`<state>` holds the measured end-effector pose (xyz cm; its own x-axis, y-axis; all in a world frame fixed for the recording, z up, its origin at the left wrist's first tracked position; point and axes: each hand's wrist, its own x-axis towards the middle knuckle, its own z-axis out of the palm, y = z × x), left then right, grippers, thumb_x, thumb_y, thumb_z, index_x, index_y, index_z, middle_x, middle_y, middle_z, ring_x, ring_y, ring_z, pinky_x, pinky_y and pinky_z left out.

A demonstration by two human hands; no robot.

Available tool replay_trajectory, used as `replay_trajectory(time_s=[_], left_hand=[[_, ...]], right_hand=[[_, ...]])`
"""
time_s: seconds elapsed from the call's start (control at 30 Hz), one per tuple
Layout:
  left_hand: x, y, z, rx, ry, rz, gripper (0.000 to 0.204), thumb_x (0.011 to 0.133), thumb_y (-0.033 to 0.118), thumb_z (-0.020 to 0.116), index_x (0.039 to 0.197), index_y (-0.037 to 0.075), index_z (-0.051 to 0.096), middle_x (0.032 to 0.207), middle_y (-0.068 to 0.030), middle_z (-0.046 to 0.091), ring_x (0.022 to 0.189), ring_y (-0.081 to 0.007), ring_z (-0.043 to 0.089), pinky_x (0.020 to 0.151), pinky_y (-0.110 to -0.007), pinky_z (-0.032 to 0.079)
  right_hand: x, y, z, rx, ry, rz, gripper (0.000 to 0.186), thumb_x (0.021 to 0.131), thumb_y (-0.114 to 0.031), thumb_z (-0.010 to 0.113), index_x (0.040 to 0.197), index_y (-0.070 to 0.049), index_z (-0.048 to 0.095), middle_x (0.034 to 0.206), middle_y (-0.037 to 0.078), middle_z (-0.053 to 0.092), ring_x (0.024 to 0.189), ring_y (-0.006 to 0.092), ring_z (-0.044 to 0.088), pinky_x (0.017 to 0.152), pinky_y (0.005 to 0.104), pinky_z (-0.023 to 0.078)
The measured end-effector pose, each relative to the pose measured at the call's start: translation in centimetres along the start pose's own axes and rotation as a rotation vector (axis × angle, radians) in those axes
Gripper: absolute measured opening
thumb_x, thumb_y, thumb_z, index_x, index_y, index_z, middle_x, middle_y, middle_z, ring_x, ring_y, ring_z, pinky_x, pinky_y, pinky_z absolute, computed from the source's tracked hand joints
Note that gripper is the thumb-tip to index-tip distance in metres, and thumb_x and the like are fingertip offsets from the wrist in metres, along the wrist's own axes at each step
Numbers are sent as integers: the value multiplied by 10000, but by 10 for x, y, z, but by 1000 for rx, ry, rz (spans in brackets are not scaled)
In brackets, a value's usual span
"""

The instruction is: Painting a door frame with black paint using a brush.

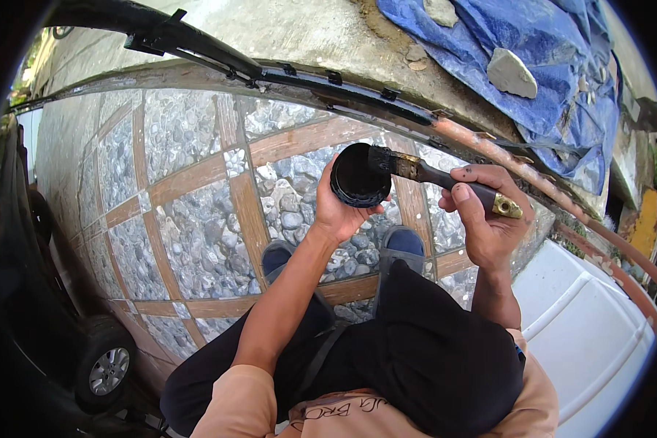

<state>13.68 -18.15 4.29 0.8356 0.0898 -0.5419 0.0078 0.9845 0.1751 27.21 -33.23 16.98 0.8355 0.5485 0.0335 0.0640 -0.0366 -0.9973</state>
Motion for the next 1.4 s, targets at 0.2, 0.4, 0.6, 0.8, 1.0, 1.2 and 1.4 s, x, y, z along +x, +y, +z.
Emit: replay_trajectory(time_s=[0.2, 0.4, 0.6, 0.8, 1.0, 1.2, 1.4], left_hand=[[5, 2, 10, 40, 23, 9, 633, 971, 590, 329, 1283, 90, 563, 1062, -127, 687, 797, -282, 701, 577, -369, 608], [12, -1, 8, 74, 30, 12, 654, 978, 580, 305, 1348, 81, 507, 1110, -145, 673, 820, -274, 705, 589, -352, 612], [16, -5, 14, 83, -10, 0, 677, 991, 569, 266, 1392, 64, 469, 1159, -172, 652, 833, -279, 704, 601, -336, 618], [15, -8, 16, 77, 24, 2, 675, 989, 567, 270, 1387, 61, 473, 1171, -191, 646, 838, -279, 704, 603, -325, 625], [18, -10, 11, 66, 7, -11, 685, 984, 574, 273, 1403, 64, 459, 1162, -167, 651, 825, -289, 697, 606, -350, 619], [21, -6, 6, 22, -46, 19, 705, 976, 579, 292, 1454, 72, 398, 1187, -176, 636, 830, -302, 694, 636, -366, 618], [20, 4, 6, -66, -79, 43, 735, 964, 590, 314, 1487, 75, 341, 1289, -189, 576, 876, -318, 692, 667, -370, 622]], right_hand=[[1, 2, -2, -49, 8, 32, 107, 840, 2, 685, 931, 57, 684, 874, 136, 703, 700, 139, 675, 621, 250, 525], [-1, 13, 0, -167, -61, -27, 107, 813, -18, 704, 907, 33, 698, 863, 118, 719, 718, 148, 684, 638, 239, 525], [-1, 21, 3, -237, -111, -86, 94, 817, -11, 703, 905, 22, 700, 837, 106, 711, 679, 128, 661, 600, 237, 509], [-1, 21, 4, -286, -132, -104, 92, 816, -2, 703, 903, 26, 693, 818, 104, 701, 640, 122, 636, 580, 236, 494], [-4, 26, -4, -139, -47, 3, 96, 840, -5, 681, 927, 36, 682, 816, 104, 699, 647, 111, 648, 576, 228, 508], [1, 38, -19, 373, 71, 365, 163, 913, -62, 602, 990, 78, 635, 741, 145, 682, 602, 168, 673, 522, 259, 551], [4, 67, -19, 683, 29, 560, 229, 947, -125, 556, 1051, 73, 604, 754, 161, 689, 576, 188, 676, 496, 268, 556]])
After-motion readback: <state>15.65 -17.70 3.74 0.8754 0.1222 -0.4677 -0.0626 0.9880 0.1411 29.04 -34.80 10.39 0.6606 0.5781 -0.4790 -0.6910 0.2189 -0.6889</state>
